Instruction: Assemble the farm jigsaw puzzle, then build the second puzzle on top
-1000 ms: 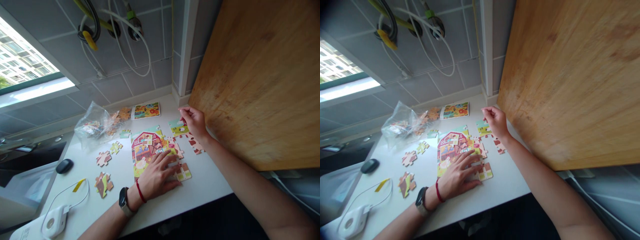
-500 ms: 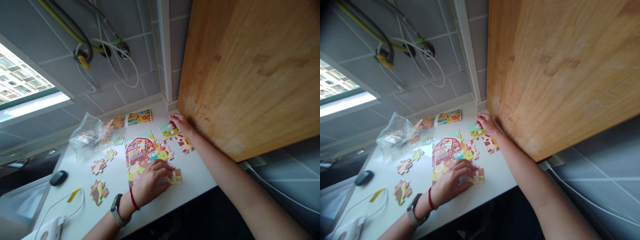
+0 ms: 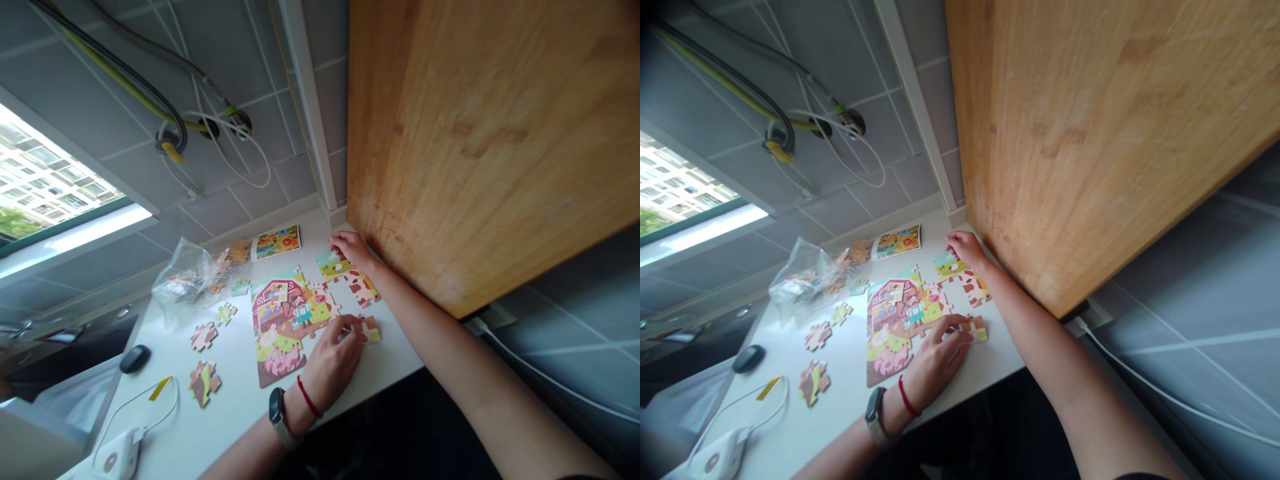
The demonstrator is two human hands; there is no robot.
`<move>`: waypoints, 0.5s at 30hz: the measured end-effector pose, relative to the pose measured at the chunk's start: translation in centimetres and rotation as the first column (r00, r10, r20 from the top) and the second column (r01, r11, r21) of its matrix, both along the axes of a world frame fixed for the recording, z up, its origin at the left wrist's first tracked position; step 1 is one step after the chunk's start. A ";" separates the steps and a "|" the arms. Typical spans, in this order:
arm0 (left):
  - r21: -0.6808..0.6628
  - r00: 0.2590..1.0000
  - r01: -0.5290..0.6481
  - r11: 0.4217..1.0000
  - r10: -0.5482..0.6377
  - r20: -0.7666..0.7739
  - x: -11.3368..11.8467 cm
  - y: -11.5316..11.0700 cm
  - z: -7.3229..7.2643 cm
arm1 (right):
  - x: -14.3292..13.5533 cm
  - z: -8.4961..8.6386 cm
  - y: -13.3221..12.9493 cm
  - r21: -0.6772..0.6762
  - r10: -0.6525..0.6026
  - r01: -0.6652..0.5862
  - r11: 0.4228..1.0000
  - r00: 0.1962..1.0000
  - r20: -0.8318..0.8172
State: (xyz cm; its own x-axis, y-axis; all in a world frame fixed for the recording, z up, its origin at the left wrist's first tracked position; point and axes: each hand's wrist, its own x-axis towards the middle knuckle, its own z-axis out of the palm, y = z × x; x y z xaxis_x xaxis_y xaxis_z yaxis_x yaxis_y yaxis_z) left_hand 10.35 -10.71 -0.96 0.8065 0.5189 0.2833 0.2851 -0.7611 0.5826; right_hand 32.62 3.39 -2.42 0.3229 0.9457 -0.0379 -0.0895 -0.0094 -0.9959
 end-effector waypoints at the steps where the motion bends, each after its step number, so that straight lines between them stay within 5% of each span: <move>1: 0.026 1.000 -0.004 1.000 0.005 -0.002 0.8 0.1 -0.1 | 0.0 0.0 0.0 -0.002 0.002 -0.002 1.000 1.000 0.001; 6: 0.164 0.999 -0.022 0.986 0.026 -0.019 3.4 0.8 -0.4 | 0.0 0.0 0.2 -0.011 0.004 -0.004 1.000 1.000 0.014; 15: 0.253 0.995 -0.050 0.966 0.070 -0.073 4.2 0.8 -0.3 | -0.2 0.0 0.5 -0.012 0.011 -0.011 1.000 0.999 0.054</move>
State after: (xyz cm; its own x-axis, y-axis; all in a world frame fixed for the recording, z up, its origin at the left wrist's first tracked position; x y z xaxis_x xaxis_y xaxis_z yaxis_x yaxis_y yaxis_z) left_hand 14.55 -9.90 -1.28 0.8015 0.4877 0.3460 0.3728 -0.8599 0.3486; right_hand 32.41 3.92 -2.46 0.3144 0.9487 -0.0320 -0.0358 -0.0218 -0.9991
